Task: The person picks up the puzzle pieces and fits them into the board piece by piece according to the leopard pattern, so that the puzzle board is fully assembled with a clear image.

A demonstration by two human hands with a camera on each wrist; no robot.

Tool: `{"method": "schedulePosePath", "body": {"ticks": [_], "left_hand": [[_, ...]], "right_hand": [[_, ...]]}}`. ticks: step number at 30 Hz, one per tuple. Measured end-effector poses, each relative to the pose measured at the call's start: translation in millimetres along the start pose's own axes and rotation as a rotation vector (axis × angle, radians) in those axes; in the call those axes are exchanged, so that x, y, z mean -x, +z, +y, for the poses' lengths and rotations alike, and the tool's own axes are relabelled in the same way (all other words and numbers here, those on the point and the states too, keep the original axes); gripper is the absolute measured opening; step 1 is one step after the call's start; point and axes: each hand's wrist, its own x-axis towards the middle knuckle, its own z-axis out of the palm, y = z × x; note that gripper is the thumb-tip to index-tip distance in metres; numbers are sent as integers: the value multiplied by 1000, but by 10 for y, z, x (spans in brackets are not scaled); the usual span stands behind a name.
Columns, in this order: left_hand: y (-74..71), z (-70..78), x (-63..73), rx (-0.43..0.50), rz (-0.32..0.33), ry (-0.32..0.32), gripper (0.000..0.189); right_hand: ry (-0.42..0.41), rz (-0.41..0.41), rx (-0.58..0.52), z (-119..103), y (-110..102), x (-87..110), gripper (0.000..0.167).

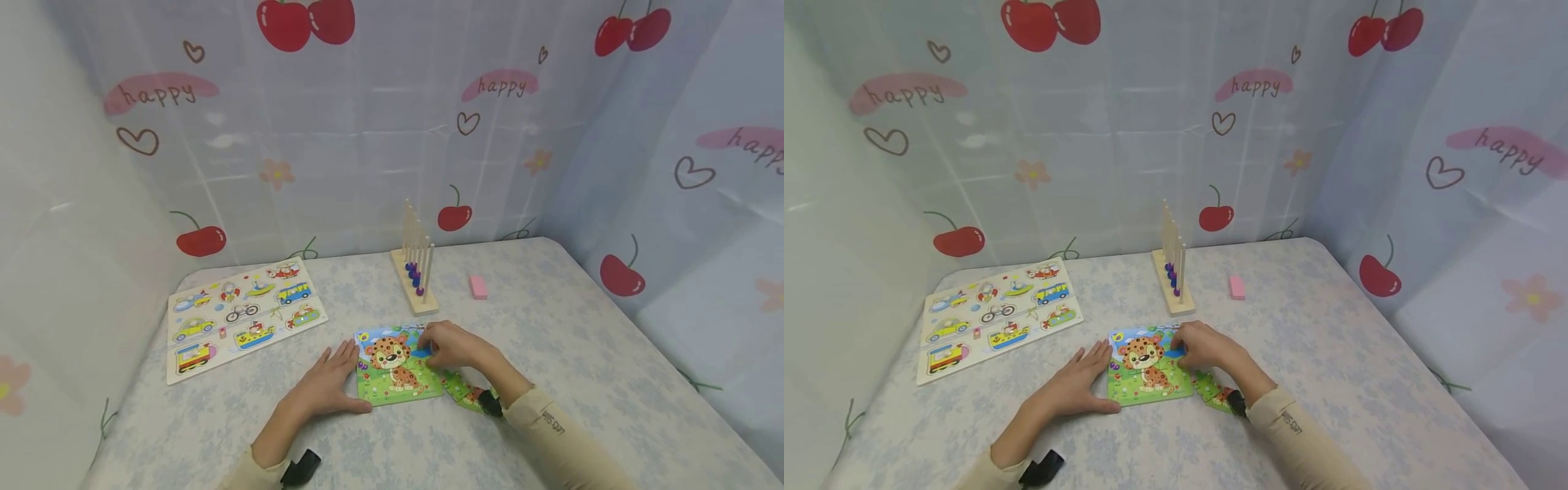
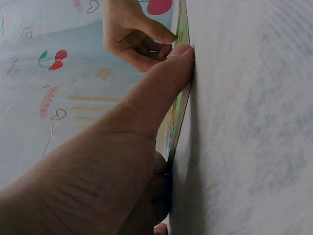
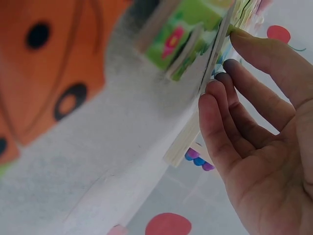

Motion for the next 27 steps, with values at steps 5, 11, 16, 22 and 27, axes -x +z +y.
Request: {"method": "schedulePosePath", "body": {"ticks": [5, 11, 16, 22, 27], "left_hand": [[8, -5, -9, -6, 3, 1, 118], [15, -17, -15, -10, 4, 5, 118], [18, -20, -15, -6, 5, 5, 118], [24, -13, -7, -4, 9, 12, 118], [11, -8, -4, 0, 9, 7, 118]], "right_hand": [[-12, -4, -2, 0, -20, 18, 25], [-7, 8, -8, 2, -75, 77, 31], [8, 4, -10, 11, -96, 119, 34], [22, -19, -51, 33, -110, 257, 41], [31, -49, -70, 88, -117, 389, 48]]}}
